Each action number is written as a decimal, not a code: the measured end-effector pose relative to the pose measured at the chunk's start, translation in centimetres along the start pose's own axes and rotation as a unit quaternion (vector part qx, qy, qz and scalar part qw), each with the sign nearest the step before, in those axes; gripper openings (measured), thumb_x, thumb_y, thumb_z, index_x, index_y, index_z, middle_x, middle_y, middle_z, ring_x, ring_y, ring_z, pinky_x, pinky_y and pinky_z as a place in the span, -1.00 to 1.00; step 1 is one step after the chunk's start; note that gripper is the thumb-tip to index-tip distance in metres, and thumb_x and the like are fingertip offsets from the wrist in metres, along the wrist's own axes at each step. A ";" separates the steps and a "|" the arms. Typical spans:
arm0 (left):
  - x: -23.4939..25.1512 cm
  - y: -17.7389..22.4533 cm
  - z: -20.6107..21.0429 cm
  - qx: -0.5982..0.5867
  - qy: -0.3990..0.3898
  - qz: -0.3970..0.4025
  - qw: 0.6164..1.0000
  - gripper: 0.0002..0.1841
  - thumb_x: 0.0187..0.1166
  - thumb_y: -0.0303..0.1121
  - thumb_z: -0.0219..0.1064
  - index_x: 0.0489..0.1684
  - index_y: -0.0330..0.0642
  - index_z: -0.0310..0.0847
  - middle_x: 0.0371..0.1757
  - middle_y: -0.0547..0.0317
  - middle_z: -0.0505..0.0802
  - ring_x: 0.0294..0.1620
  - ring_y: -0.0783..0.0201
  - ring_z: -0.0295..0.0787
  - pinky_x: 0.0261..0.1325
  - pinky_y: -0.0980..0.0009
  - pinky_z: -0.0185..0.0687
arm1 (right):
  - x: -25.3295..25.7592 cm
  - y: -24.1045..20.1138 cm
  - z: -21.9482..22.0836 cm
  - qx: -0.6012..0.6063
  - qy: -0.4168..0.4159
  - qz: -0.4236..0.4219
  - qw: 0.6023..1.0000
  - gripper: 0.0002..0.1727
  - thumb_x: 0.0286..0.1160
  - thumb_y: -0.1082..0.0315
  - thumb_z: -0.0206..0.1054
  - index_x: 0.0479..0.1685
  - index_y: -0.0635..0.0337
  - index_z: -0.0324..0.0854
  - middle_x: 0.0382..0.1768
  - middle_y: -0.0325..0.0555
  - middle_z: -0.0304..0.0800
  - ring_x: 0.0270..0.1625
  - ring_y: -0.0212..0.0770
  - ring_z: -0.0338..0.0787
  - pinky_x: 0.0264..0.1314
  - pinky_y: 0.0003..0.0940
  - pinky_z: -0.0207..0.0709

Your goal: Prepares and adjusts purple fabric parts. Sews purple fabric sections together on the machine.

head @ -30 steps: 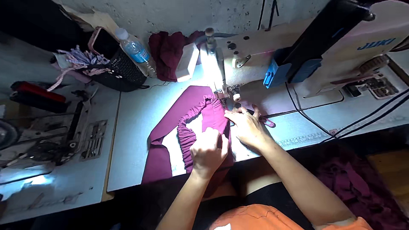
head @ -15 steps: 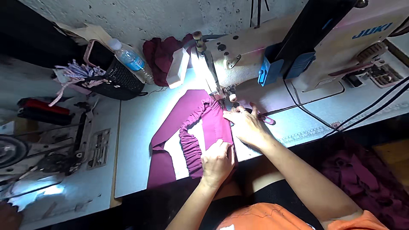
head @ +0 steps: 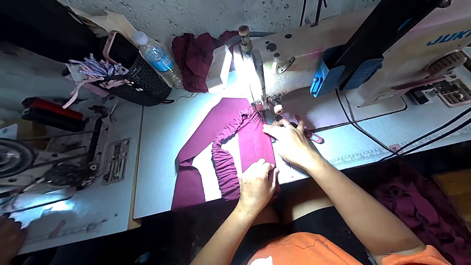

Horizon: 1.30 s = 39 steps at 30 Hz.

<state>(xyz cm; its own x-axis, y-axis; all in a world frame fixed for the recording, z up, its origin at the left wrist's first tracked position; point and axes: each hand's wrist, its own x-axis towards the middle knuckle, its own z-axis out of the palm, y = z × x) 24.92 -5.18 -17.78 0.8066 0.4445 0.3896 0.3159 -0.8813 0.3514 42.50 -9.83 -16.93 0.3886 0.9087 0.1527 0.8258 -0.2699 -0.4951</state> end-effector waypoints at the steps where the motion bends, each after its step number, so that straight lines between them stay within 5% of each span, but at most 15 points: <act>1: 0.0 0.0 0.1 0.007 0.003 -0.002 1.000 -0.81 0.49 -0.26 0.42 -0.46 -0.12 0.84 -0.46 0.21 0.80 -0.39 0.25 0.81 -0.38 0.33 0.68 | -0.1 0.1 0.1 0.003 -0.001 0.001 1.000 -0.47 0.51 0.47 0.19 0.44 -0.15 0.72 0.44 -0.41 0.74 0.57 -0.06 0.55 0.63 0.58 -0.18; 7: 0.0 -0.6 0.6 0.023 0.042 0.024 0.999 -0.79 0.55 -0.29 0.30 -0.35 -0.16 0.83 -0.45 0.16 0.80 -0.44 0.23 0.79 -0.45 0.34 0.66 | -1.1 1.3 1.0 -0.002 0.024 -0.064 0.998 -0.52 0.58 0.38 0.17 0.45 -0.09 0.72 0.57 -0.39 0.65 0.73 -0.05 0.42 0.68 0.55 -0.16; 11: 0.0 -1.0 0.6 -0.003 0.062 0.038 0.997 -0.76 0.58 -0.27 0.28 -0.33 -0.18 0.83 -0.45 0.16 0.80 -0.42 0.24 0.78 -0.41 0.36 0.65 | -2.3 1.6 1.2 -0.015 0.046 -0.145 0.988 -0.60 0.53 0.40 0.19 0.23 -0.06 0.84 0.48 -0.30 0.74 0.70 -0.07 0.49 0.77 0.32 -0.02; 14: 0.0 -1.1 0.6 -0.024 0.061 0.030 0.997 -0.78 0.58 -0.28 0.29 -0.33 -0.17 0.83 -0.43 0.16 0.81 -0.39 0.24 0.79 -0.36 0.36 0.68 | -3.5 1.4 1.3 0.019 0.039 -0.159 0.986 -0.64 0.56 0.37 0.17 0.10 -0.03 0.88 0.43 -0.29 0.79 0.69 -0.04 0.52 0.74 0.37 0.03; 25: 0.3 -1.5 -0.1 -0.164 -0.006 -0.082 0.983 -0.80 0.53 -0.18 0.38 -0.41 -0.06 0.80 -0.41 0.35 0.84 -0.35 0.48 0.76 -0.26 0.45 0.63 | -5.7 0.6 2.5 0.174 0.094 -0.128 0.972 -0.78 0.56 0.34 0.31 -0.15 0.02 0.92 0.04 -0.26 0.97 0.48 -0.22 0.73 0.84 0.20 0.00; 33: 1.8 -1.4 -3.4 -0.132 -0.143 -0.090 0.977 -0.66 0.57 -0.05 0.23 -0.39 0.02 0.87 -0.43 0.36 0.85 -0.34 0.37 0.78 -0.24 0.20 0.63 | -5.8 0.4 2.6 0.160 0.107 -0.144 0.971 -0.78 0.56 0.32 0.33 -0.18 0.08 0.93 0.04 -0.18 0.97 0.39 -0.19 0.80 0.80 0.20 0.11; 35: 3.1 -1.6 -4.3 -0.124 -0.178 -0.081 0.973 -0.66 0.56 -0.06 0.25 -0.51 -0.03 0.82 -0.54 0.32 0.77 -0.44 0.33 0.71 -0.34 0.18 0.55 | -6.0 0.2 2.7 0.152 0.110 -0.147 0.971 -0.79 0.51 0.33 0.34 -0.20 0.10 0.93 0.02 -0.15 0.97 0.34 -0.18 0.84 0.79 0.23 0.14; 39: 7.3 -3.1 -3.6 -0.081 -0.099 -0.107 0.986 -0.72 0.60 -0.26 0.25 -0.48 -0.14 0.78 -0.54 0.20 0.76 -0.45 0.23 0.72 -0.36 0.12 0.59 | -6.4 -0.4 3.1 0.139 0.113 -0.143 0.973 -0.81 0.48 0.34 0.35 -0.27 0.11 0.92 -0.01 -0.13 0.96 0.32 -0.16 0.84 0.76 0.18 0.24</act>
<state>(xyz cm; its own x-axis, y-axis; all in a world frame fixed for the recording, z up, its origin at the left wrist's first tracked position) 28.00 1.41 -12.97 0.8166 0.5640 0.1229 0.4194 -0.7260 0.5450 38.43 -14.53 -20.37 0.2655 0.8318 0.4875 0.7833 0.1087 -0.6120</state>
